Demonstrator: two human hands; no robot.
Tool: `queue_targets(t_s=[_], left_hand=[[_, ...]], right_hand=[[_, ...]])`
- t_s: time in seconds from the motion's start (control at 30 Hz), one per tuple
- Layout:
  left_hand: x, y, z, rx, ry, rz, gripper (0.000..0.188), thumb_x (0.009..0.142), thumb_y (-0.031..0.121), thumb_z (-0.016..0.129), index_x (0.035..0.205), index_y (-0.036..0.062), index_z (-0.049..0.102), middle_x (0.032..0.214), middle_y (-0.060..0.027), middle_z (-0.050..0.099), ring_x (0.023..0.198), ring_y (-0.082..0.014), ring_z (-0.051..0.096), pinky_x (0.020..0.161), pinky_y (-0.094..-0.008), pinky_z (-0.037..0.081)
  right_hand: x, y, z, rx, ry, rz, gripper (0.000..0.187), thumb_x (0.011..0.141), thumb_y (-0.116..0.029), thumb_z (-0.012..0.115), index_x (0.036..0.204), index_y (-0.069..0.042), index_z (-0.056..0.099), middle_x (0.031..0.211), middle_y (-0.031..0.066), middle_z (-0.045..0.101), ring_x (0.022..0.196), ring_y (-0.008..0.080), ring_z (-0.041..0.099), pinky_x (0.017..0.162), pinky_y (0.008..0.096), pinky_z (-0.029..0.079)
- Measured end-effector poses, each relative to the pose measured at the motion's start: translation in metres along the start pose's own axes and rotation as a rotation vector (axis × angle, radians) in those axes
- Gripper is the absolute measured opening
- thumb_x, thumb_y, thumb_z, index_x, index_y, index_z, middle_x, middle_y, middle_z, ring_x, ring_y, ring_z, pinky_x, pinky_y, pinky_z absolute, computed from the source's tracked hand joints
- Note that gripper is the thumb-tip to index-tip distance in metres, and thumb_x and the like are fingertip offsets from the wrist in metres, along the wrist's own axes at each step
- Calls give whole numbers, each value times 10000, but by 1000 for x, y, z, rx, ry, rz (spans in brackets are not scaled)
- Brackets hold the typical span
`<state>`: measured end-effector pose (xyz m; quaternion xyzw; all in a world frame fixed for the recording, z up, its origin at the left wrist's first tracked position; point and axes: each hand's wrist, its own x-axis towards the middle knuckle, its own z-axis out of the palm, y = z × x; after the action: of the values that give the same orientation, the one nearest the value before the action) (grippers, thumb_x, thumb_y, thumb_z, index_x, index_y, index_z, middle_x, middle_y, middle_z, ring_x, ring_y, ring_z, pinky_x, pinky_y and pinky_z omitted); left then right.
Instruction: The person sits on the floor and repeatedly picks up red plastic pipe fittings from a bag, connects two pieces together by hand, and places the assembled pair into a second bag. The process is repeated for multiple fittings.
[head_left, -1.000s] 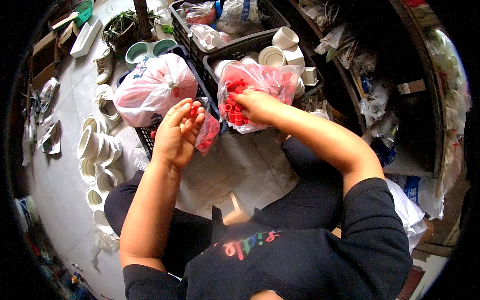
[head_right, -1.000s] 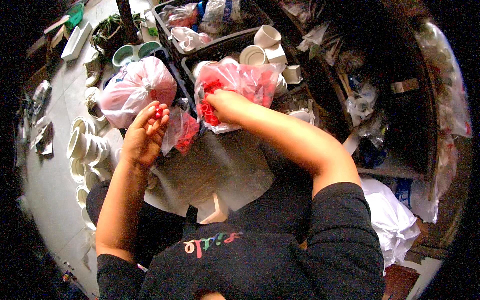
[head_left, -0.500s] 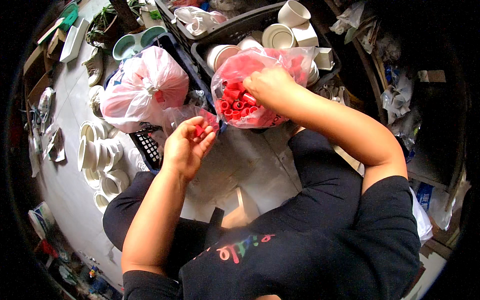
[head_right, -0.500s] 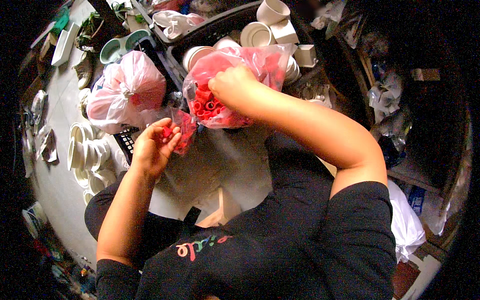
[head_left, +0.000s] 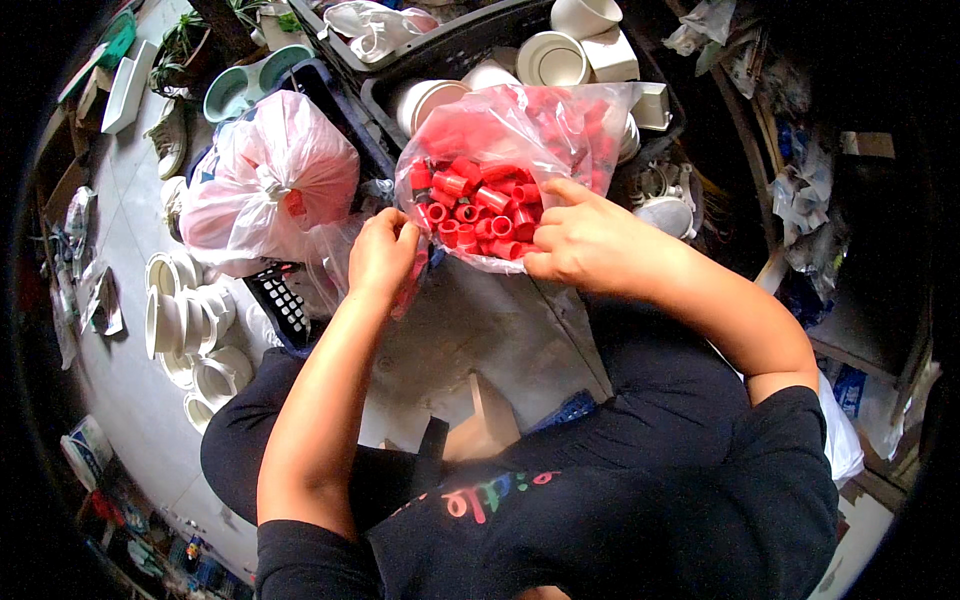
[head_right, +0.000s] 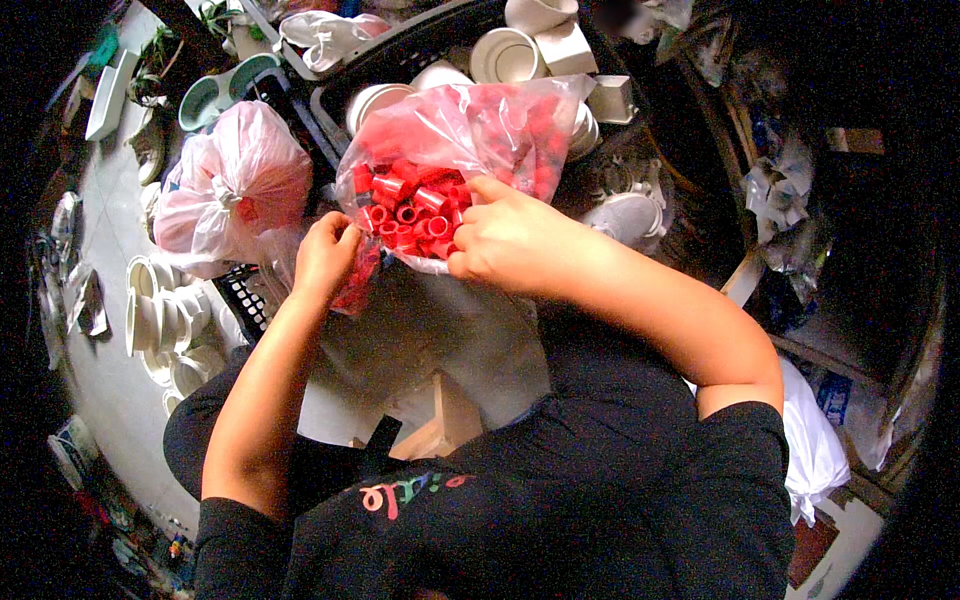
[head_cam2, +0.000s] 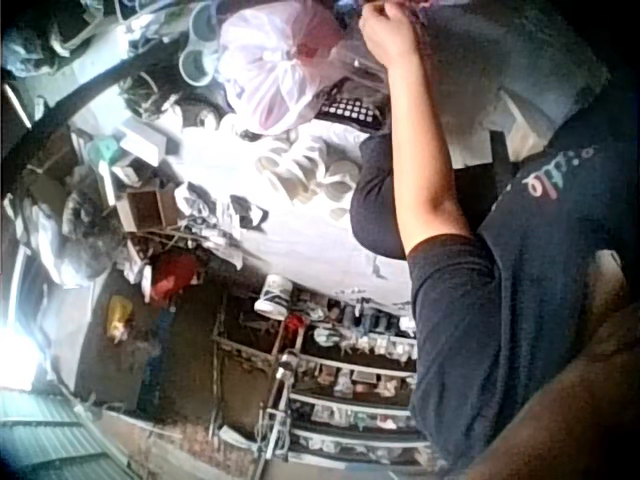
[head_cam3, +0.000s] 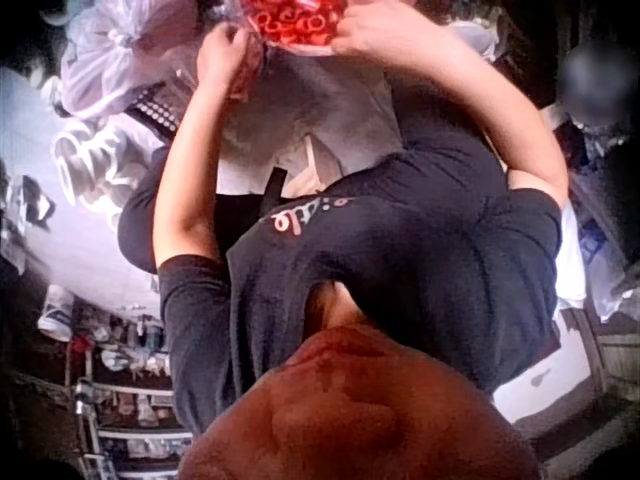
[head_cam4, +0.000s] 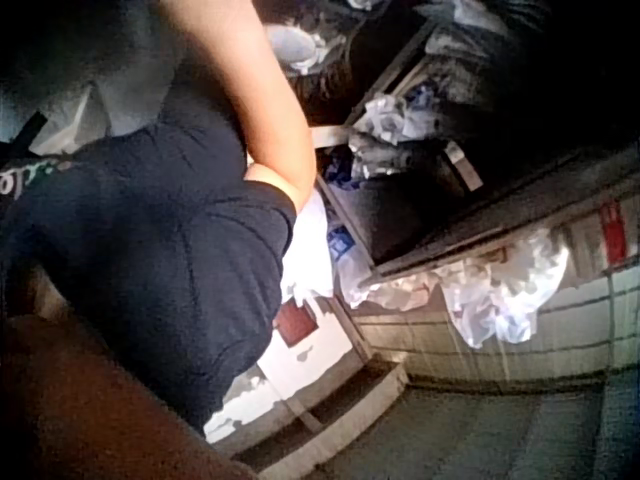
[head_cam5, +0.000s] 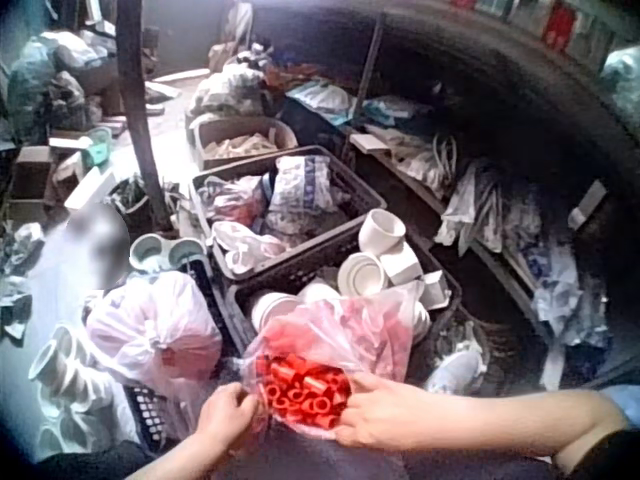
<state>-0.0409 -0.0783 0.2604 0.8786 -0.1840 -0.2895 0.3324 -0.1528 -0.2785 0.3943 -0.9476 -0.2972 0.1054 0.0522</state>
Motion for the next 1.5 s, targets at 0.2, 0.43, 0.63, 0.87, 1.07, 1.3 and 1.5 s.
queue_targets(t_s=[0.2, 0.43, 0.63, 0.87, 1.07, 1.3, 1.5], left_hand=[[3, 15, -9, -77, -19, 54, 258, 742, 256, 549, 780, 3, 577, 765, -144, 580, 709, -249, 563, 653, -333, 439], [8, 31, -16, -50, -67, 48, 334, 775, 339, 576, 734, 8, 560, 634, -100, 564, 590, -183, 538, 586, -303, 429], [8, 42, -17, 156, -46, 132, 330, 806, 327, 553, 761, 0, 559, 668, -135, 580, 596, -232, 541, 595, -318, 430], [15, 53, -11, -17, -159, 127, 297, 788, 294, 514, 834, 9, 583, 769, -180, 594, 721, -297, 574, 661, -360, 441], [8, 46, -15, 101, -184, 66, 310, 770, 303, 492, 859, 23, 593, 819, -204, 594, 802, -344, 579, 709, -382, 443], [7, 29, -9, 53, -171, 23, 325, 773, 306, 485, 850, 8, 591, 836, -211, 592, 823, -343, 575, 727, -380, 441], [0, 10, -13, -197, -40, -89, 314, 805, 188, 494, 1076, 36, 447, 938, -107, 538, 776, -189, 523, 644, -310, 447]], right_hand=[[-14, -2, -4, 142, 5, 52, 43, 626, -109, 543, 650, -123, 510, 633, 0, 493, 719, 171, 535, 898, 426, 353], [-29, 0, -15, 188, 74, 72, 57, 606, -87, 553, 634, -117, 515, 615, 2, 462, 700, 172, 522, 916, 429, 348], [-37, -1, -14, 210, 71, 76, 28, 612, -105, 550, 613, -117, 526, 628, 10, 492, 711, 177, 539, 907, 412, 346], [-32, 1, 8, 295, 6, 205, 92, 626, -133, 565, 613, -56, 518, 636, 72, 528, 653, 241, 538, 811, 388, 394], [-10, 5, 35, 265, -39, 465, 148, 692, -112, 539, 797, -21, 488, 692, 142, 577, 655, 298, 595, 522, 399, 453], [23, 6, 52, 203, -146, 537, 179, 684, -175, 557, 790, -34, 529, 651, 119, 606, 610, 281, 609, 510, 394, 462], [34, 0, 52, 155, -169, 564, 238, 675, -254, 577, 801, -53, 565, 682, 134, 610, 640, 289, 611, 542, 414, 469]])
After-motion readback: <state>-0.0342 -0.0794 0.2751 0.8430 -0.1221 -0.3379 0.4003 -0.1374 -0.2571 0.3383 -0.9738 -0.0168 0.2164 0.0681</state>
